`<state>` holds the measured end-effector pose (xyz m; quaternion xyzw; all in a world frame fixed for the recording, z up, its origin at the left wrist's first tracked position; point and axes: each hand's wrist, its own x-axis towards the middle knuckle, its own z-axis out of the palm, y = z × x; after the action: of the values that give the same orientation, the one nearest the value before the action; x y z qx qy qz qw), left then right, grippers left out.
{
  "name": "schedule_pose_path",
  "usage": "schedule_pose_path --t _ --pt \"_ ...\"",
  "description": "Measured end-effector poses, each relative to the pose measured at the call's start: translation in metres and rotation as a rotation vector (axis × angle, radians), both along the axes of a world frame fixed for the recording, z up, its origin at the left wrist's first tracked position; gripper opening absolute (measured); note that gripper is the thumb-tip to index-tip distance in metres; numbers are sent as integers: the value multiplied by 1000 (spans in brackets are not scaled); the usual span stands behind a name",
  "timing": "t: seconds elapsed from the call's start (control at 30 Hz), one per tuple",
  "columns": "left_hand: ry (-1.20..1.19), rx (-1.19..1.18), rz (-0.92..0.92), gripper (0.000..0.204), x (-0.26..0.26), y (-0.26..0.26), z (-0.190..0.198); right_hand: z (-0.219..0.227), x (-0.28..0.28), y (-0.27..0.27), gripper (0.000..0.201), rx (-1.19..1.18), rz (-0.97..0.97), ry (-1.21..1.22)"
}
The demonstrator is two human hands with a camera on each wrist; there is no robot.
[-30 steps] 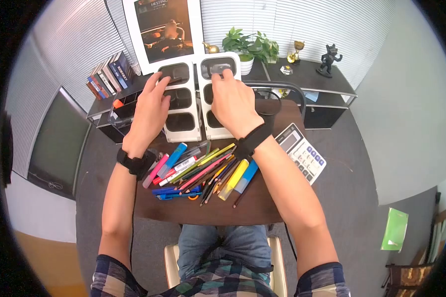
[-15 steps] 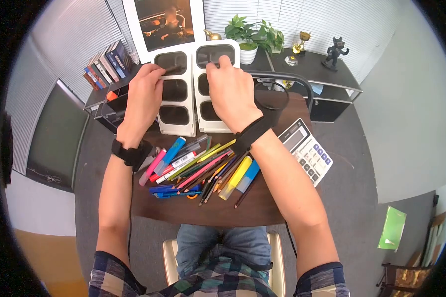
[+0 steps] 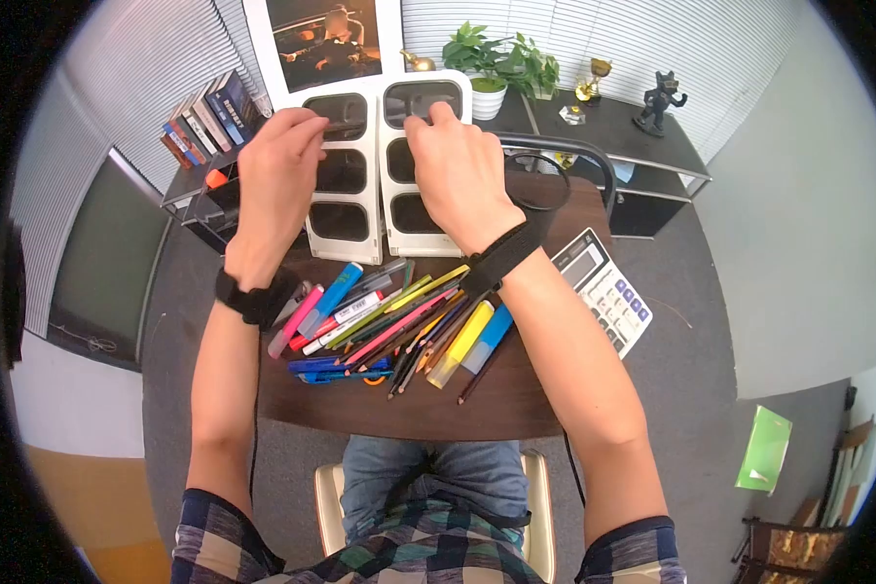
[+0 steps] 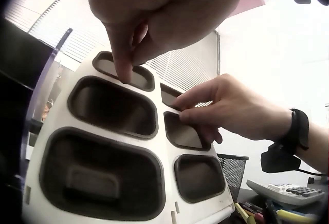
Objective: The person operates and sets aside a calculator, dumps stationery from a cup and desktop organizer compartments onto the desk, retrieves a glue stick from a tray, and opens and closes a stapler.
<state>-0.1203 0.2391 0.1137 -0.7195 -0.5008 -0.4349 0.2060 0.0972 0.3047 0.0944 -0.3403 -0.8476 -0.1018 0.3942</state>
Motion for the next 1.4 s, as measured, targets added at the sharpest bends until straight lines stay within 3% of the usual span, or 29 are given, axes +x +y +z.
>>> schedule_pose_path --t 0.07,0.1,0.27,0.3,0.33,0.5,0.6,0.77,0.9,1.03,1.13,1.3,1.37,1.4 --pt "-46 66 40 17 3 -17 10 1 0 -1 9 3 18 8" --pt "74 180 93 19 4 -29 19 0 0 -1 9 1 14 7" --pt "-222 165 153 17 14 -117 36 -2 3 -5 11 -35 35 58" --pt "-271 89 161 17 16 -136 32 -2 4 -8 15 -57 48 76" --pt "-319 12 171 18 18 -154 27 3 6 -14 32 -205 11 45" --pt "-482 -283 123 16 36 -196 -37 25 32 -82 30 -170 112 165" --pt "-581 -325 79 17 44 -199 -70 21 53 -131 22 -261 169 277" --pt "-305 -275 77 21 38 -196 -90 -18 89 -191 13 -502 40 296" --pt "-223 -267 95 20 29 -201 -80 -66 105 -215 11 -647 -65 388" --pt "-350 -291 209 16 -6 -210 -55 -97 111 -220 10 -746 -140 550" --pt "-296 -192 306 20 -53 -201 -36 -100 108 -224 10 -691 -161 543" --pt "-346 -269 315 30 -98 -154 2 -101 109 -222 11 -692 -153 535" --pt "-69 -148 246 32 -112 -128 5 -98 108 -223 11 -705 -161 526" --pt "-75 -152 251 32 -118 -117 5 -98 107 -223 11 -718 -173 523"
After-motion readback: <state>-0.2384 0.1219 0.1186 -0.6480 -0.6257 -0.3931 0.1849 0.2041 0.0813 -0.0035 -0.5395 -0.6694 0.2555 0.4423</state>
